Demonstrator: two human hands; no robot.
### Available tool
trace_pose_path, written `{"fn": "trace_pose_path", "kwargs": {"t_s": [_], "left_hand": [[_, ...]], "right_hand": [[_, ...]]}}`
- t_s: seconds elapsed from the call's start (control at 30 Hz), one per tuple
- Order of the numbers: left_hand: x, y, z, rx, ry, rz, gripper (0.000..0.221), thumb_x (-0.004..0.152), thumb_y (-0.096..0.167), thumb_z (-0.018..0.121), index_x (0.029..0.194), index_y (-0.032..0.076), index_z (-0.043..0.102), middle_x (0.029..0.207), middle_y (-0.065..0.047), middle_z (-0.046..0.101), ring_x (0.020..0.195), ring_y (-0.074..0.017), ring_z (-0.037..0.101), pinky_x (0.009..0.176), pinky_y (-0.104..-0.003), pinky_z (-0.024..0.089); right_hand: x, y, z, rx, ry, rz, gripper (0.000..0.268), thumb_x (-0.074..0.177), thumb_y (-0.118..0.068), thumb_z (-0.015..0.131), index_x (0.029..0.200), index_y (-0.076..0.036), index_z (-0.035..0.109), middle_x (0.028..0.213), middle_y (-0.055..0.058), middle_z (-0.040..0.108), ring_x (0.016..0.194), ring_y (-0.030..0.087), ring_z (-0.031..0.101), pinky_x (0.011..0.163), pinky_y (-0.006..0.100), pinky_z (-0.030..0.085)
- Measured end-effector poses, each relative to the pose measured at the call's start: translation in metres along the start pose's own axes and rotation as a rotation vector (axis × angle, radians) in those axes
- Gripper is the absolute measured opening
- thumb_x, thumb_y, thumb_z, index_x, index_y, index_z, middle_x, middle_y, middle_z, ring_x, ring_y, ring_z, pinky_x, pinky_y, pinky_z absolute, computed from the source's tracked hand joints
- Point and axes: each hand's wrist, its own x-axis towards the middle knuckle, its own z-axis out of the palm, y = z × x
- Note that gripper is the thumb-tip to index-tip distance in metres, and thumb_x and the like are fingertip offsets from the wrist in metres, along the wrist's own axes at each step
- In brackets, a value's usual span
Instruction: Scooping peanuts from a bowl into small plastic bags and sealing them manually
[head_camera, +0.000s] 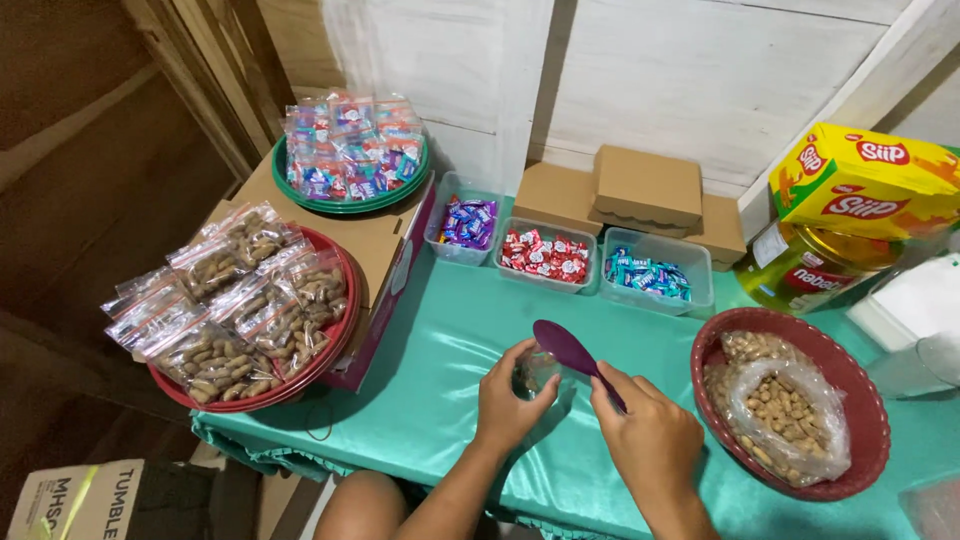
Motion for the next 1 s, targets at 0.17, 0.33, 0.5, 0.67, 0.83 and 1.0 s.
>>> {"fn": "trace_pose_path", "kwargs": {"t_s": [0.17, 0.33, 0.5, 0.67, 0.83, 1.0], "left_hand": [[0.0, -0.001, 0.002, 0.003, 0.0, -0.024, 0.056, 0.077, 0.029, 0.084, 0.129, 0.016, 0.066, 0.117, -0.001, 0.078, 0.105, -0.0173, 0.075, 0.09, -0.032, 0.058], [0.0, -0.004, 0.001, -0.068, -0.02, -0.036, 0.054, 0.078, 0.022, 0.083, 0.129, 0.015, 0.066, 0.117, -0.002, 0.078, 0.105, -0.0157, 0.076, 0.092, -0.03, 0.058], [0.001, -0.03, 0.013, -0.015, -0.034, 0.06, 0.052, 0.08, 0.021, 0.083, 0.129, 0.014, 0.065, 0.117, -0.002, 0.078, 0.104, -0.0159, 0.074, 0.096, -0.028, 0.054], [-0.002, -0.021, 0.014, -0.046, -0.085, -0.02, 0.054, 0.08, 0.019, 0.082, 0.131, 0.012, 0.065, 0.118, -0.005, 0.079, 0.105, -0.016, 0.076, 0.098, -0.028, 0.054], [-0.003, -0.021, 0.014, 0.018, -0.096, -0.042, 0.053, 0.082, 0.015, 0.08, 0.132, 0.008, 0.064, 0.119, -0.007, 0.078, 0.098, -0.0146, 0.075, 0.098, -0.027, 0.052], [-0.008, -0.005, 0.023, 0.043, -0.018, -0.039, 0.05, 0.084, 0.007, 0.077, 0.133, 0.005, 0.065, 0.116, -0.011, 0.076, 0.105, -0.0157, 0.071, 0.099, -0.027, 0.053]], "right_hand": [[-0.002, 0.0, 0.001, -0.006, 0.011, 0.008, 0.023, 0.086, -0.036, 0.078, 0.109, -0.033, 0.081, 0.076, -0.009, 0.071, 0.061, 0.025, 0.067, 0.046, 0.044, 0.044], [0.005, 0.0, -0.017, 0.038, 0.03, 0.026, 0.021, 0.087, -0.031, 0.079, 0.108, -0.031, 0.082, 0.071, -0.009, 0.069, 0.055, 0.019, 0.062, 0.045, 0.039, 0.041], [0.022, 0.025, -0.06, 0.179, 0.086, 0.098, 0.021, 0.083, -0.024, 0.08, 0.104, -0.023, 0.083, 0.099, -0.001, 0.08, 0.078, 0.024, 0.074, 0.065, 0.04, 0.053], [0.02, 0.083, -0.106, 0.05, 0.095, 0.391, 0.019, 0.079, -0.035, 0.081, 0.097, -0.029, 0.082, 0.076, -0.003, 0.077, 0.072, 0.024, 0.071, 0.065, 0.043, 0.051], [0.004, 0.143, -0.143, -0.153, -0.051, 0.666, 0.019, 0.079, -0.043, 0.078, 0.097, -0.036, 0.079, 0.083, -0.005, 0.079, 0.08, 0.035, 0.072, 0.064, 0.05, 0.051], [-0.008, 0.176, -0.158, -0.164, -0.306, 0.845, 0.021, 0.083, -0.042, 0.071, 0.103, -0.038, 0.078, 0.094, -0.003, 0.08, 0.088, 0.034, 0.072, 0.07, 0.051, 0.053]]}}
